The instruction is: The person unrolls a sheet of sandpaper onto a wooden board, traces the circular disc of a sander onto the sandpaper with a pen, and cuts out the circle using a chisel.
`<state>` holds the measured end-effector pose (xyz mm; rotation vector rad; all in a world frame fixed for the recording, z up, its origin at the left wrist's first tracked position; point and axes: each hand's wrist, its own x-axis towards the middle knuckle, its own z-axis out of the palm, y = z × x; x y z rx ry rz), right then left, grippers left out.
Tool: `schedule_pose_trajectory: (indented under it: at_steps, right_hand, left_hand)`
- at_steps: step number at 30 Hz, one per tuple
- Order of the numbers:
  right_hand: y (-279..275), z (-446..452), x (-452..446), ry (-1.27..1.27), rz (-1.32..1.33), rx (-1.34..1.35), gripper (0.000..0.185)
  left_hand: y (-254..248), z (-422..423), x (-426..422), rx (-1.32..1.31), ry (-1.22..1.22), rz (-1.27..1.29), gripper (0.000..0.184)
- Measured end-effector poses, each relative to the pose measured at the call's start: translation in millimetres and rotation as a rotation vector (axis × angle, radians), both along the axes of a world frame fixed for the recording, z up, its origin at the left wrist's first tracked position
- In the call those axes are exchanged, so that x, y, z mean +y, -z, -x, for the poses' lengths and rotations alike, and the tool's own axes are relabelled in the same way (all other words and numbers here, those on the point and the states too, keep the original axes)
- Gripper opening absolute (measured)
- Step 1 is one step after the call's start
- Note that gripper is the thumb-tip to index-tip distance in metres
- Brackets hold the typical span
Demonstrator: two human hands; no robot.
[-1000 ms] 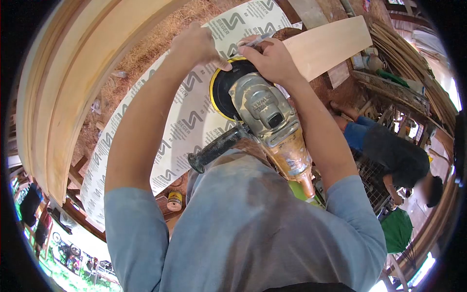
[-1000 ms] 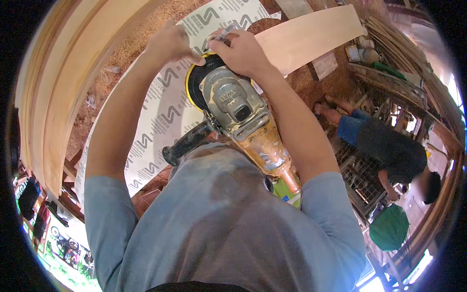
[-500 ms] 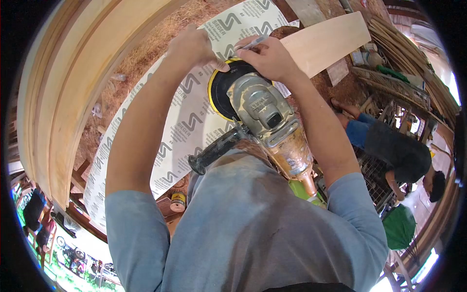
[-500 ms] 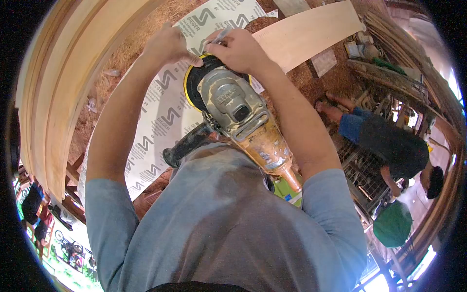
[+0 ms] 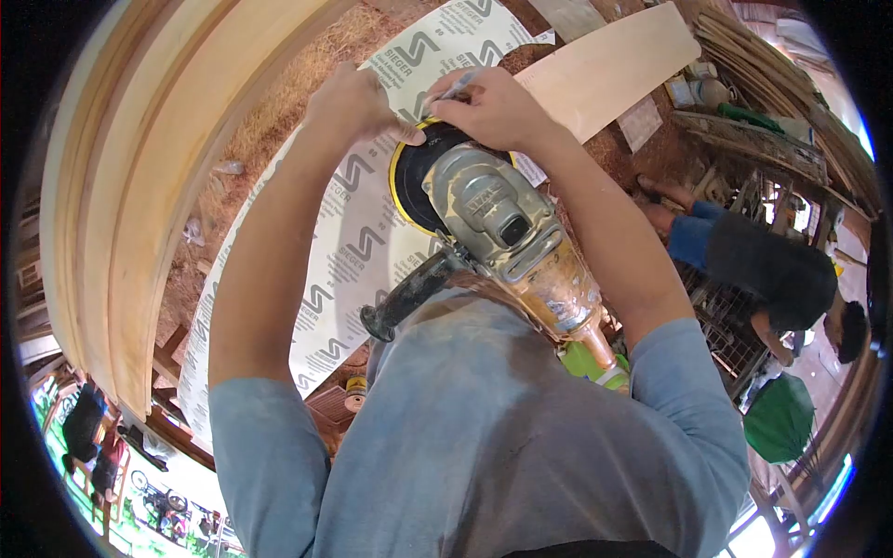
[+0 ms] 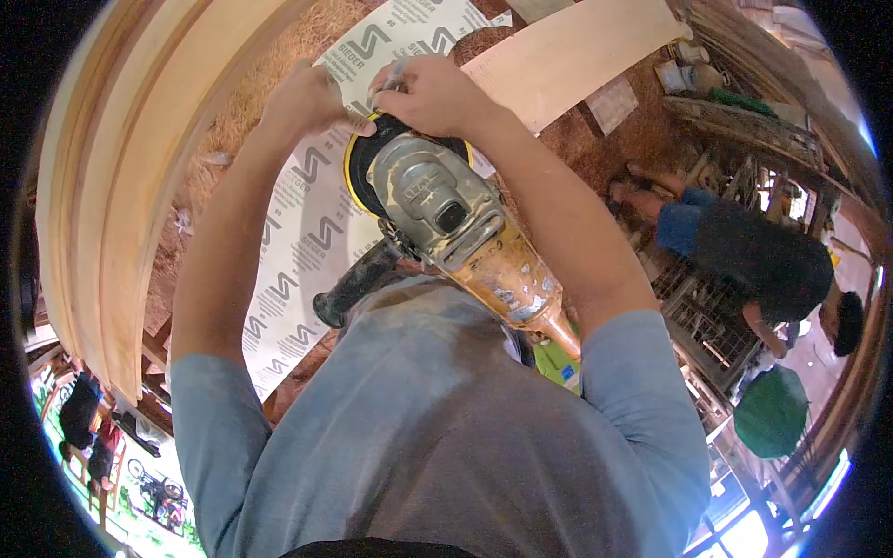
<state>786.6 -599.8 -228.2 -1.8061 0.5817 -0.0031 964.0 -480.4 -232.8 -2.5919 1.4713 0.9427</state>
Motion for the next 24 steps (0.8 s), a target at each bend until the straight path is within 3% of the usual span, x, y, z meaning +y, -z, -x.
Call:
schedule_pose_trajectory:
  at_steps: [3,5,10,17,24]
  right_hand:
    - [1,-4,3,-0.018,-0.017,0.074,0.025]
    - [7,-4,-2,-0.081,0.109,0.004,0.025]
    - [13,13,-14,0.024,0.08,-0.061,0.023]
    - [-3,38,-23,0.055,0.184,0.025,0.024]
    - [14,58,-26,0.106,0.123,-0.08,0.024]
  left_hand:
    - [-7,3,-1,-0.007,-0.026,-0.003,0.091]
    - [1,1,0,0.001,-0.005,0.026,0.091]
    - [-1,2,1,0.017,-0.025,0.076,0.084]
    - [-5,3,-3,0.022,-0.031,0.015,0.085]
    - [6,2,-10,-0.007,0.019,-0.073,0.081]
